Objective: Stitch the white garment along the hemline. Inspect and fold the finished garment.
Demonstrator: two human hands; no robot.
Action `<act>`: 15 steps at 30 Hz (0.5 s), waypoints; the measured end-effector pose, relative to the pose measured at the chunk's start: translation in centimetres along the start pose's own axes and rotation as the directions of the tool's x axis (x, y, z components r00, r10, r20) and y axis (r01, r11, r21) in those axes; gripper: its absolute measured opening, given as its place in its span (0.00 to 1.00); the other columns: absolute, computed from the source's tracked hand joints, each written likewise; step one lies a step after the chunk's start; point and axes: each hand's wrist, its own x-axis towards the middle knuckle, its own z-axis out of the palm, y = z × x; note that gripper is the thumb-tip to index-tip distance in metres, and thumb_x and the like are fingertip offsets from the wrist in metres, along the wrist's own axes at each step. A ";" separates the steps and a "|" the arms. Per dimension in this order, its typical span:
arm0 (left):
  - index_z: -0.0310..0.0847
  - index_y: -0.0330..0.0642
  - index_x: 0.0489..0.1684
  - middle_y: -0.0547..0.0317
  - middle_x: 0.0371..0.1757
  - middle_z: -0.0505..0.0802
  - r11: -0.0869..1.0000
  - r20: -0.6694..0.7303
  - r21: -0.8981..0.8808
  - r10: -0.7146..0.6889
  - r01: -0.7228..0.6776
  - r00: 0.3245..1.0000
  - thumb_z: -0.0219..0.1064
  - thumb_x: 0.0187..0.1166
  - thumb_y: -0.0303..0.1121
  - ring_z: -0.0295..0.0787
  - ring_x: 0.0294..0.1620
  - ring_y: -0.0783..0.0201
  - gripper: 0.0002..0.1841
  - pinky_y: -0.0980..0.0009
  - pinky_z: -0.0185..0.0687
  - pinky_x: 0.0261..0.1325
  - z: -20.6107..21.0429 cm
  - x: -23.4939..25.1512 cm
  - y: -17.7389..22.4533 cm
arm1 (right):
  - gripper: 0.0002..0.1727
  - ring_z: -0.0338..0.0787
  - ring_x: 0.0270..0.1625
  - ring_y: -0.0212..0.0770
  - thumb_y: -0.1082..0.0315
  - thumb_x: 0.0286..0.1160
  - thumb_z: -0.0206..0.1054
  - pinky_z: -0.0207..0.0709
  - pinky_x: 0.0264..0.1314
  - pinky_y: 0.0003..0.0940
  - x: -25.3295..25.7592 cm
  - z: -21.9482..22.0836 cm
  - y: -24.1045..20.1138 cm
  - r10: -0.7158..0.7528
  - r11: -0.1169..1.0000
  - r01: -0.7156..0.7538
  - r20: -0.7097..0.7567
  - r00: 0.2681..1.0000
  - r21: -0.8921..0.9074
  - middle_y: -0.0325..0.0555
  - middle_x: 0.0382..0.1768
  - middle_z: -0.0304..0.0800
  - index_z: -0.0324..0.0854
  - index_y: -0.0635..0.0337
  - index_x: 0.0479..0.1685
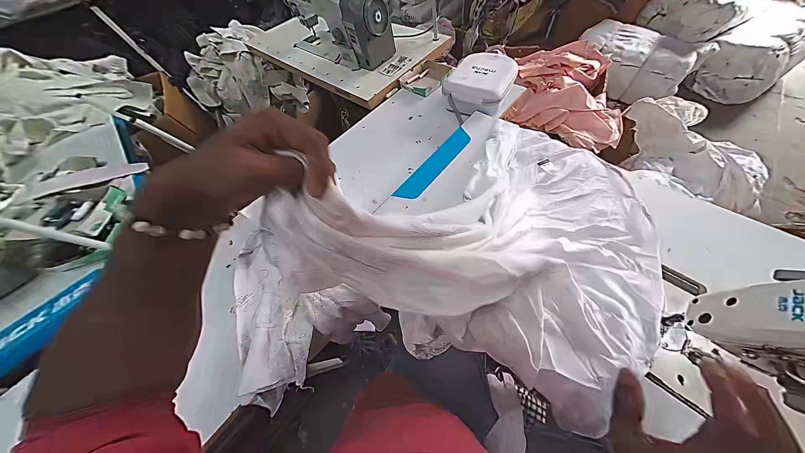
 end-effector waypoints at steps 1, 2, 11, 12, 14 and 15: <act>0.88 0.52 0.28 0.71 0.32 0.92 1.000 -0.089 -0.002 0.000 0.000 0.996 0.58 0.77 0.26 0.89 0.34 0.75 0.13 0.77 0.88 0.39 -3.6 -2.2 0.6 | 0.44 0.60 0.89 0.62 0.41 0.70 0.73 0.52 0.90 0.57 0.2 2.2 -2.1 -0.072 0.996 0.069 0.049 0.996 0.063 0.69 0.82 0.66 0.69 0.59 0.82; 0.87 0.51 0.27 0.71 0.30 0.92 0.990 -0.249 0.101 -0.074 0.102 0.966 0.57 0.77 0.24 0.88 0.30 0.77 0.14 0.79 0.88 0.35 -7.0 -4.3 1.2 | 0.47 0.57 0.91 0.61 0.35 0.64 0.73 0.50 0.90 0.61 0.4 4.6 -4.2 -0.133 0.987 0.124 0.079 0.988 0.105 0.64 0.84 0.64 0.67 0.47 0.84; 0.73 0.43 0.82 0.23 0.74 0.81 -0.003 -0.870 0.314 -0.401 0.949 0.287 0.56 0.86 0.46 0.69 0.77 0.16 0.27 0.11 0.58 0.66 -6.2 -14.5 -15.4 | 0.23 0.89 0.68 0.52 0.49 0.80 0.64 0.82 0.66 0.58 -7.3 18.2 -18.7 -0.665 0.745 0.096 0.724 0.185 0.660 0.48 0.64 0.91 0.84 0.43 0.71; 0.73 0.46 0.82 0.25 0.72 0.83 0.095 -0.817 0.303 -0.485 0.948 0.310 0.50 0.89 0.56 0.75 0.75 0.19 0.31 0.15 0.63 0.66 -2.6 -15.3 -17.7 | 0.22 0.93 0.59 0.51 0.50 0.84 0.60 0.85 0.57 0.59 -6.7 17.4 -18.3 -0.648 0.759 0.021 0.750 0.133 0.651 0.46 0.57 0.94 0.84 0.41 0.72; 0.68 0.39 0.86 0.20 0.78 0.76 0.255 -0.688 0.351 -0.583 0.901 0.433 0.42 0.90 0.62 0.68 0.80 0.18 0.39 0.15 0.56 0.72 4.4 -15.4 -22.0 | 0.22 0.92 0.60 0.47 0.52 0.86 0.60 0.86 0.58 0.55 -5.3 14.3 -15.5 -0.571 0.786 -0.141 0.794 0.209 0.603 0.43 0.60 0.93 0.82 0.40 0.75; 0.59 0.30 0.89 0.17 0.85 0.65 0.290 -0.546 0.404 -0.684 0.867 0.483 0.39 0.94 0.54 0.56 0.87 0.18 0.37 0.17 0.46 0.79 8.0 -13.6 -21.7 | 0.21 0.92 0.59 0.46 0.52 0.86 0.60 0.86 0.58 0.53 -5.3 12.2 -13.4 -0.503 0.796 -0.211 0.814 0.290 0.567 0.44 0.59 0.92 0.82 0.44 0.73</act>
